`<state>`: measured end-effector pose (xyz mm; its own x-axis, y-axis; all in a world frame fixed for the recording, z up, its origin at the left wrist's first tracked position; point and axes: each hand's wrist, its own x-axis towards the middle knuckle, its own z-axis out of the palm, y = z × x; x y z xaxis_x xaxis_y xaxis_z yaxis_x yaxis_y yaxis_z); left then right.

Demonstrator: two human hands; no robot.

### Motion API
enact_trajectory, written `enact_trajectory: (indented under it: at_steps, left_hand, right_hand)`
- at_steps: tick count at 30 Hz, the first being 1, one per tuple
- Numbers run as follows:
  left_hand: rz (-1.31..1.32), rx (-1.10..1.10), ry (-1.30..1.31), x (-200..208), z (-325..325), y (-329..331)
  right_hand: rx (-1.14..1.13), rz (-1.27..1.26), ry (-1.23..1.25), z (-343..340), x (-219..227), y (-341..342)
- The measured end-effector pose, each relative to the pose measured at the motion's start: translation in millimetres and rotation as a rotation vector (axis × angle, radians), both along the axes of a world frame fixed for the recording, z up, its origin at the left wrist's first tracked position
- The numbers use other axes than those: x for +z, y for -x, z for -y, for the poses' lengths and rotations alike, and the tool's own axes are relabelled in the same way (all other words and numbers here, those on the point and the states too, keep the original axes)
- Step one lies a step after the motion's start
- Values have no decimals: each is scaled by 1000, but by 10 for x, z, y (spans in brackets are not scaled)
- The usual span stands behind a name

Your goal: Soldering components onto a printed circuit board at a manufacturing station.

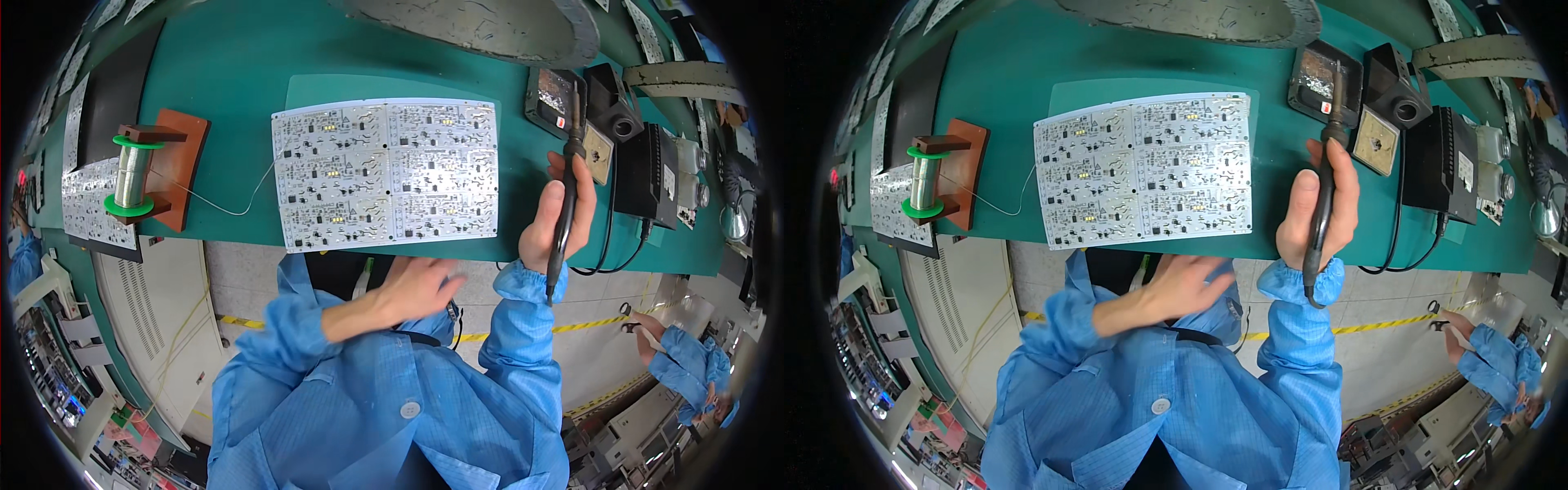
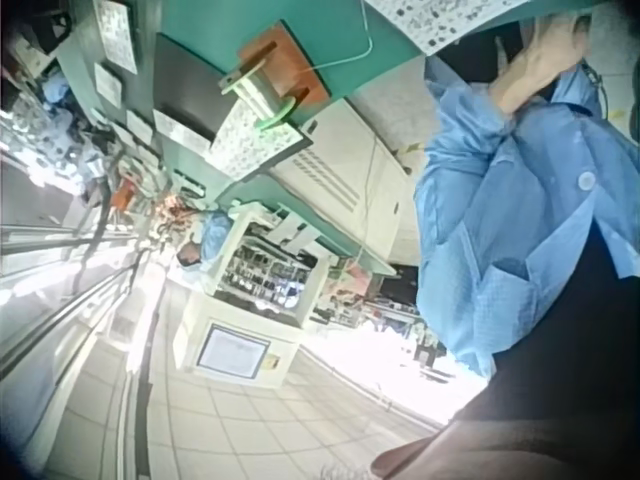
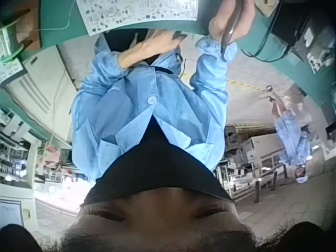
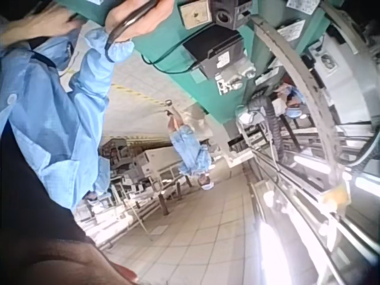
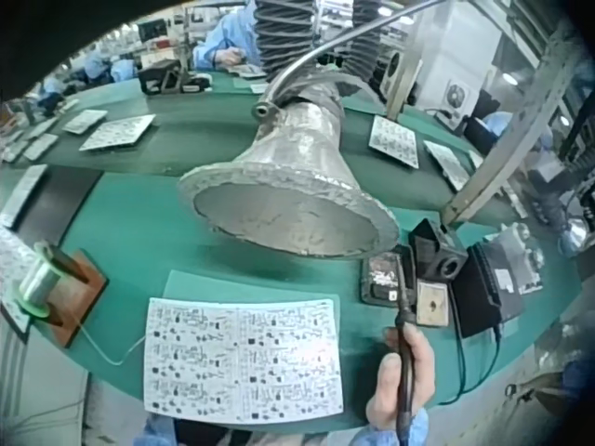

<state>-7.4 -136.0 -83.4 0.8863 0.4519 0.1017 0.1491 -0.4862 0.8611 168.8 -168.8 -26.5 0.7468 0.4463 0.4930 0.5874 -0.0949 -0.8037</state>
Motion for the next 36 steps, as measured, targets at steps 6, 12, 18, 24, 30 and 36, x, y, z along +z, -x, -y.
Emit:
enact_trajectory:
  at_steps: [6,12,18,24,30,36]
  left_hand:
    - [387,-25,-110,870,-730,798]
    - [257,641,-586,756,-1468,790]
    - [225,570,-356,616,-1571,811]
    - [208,623,-216,588,-1524,805]
    - [246,675,-127,542,-1485,776]
    - [235,692,-170,495,-1476,790]
  right_hand:
    - [-27,23,97,-22,125,-51]
    - [4,-128,200,-37,162,3]
    - [73,-45,94,-29,115,318]
    - [133,-58,101,16,-32,360]
    - [175,-67,118,52,-43,351]
    - [159,-64,90,41,-45,356]
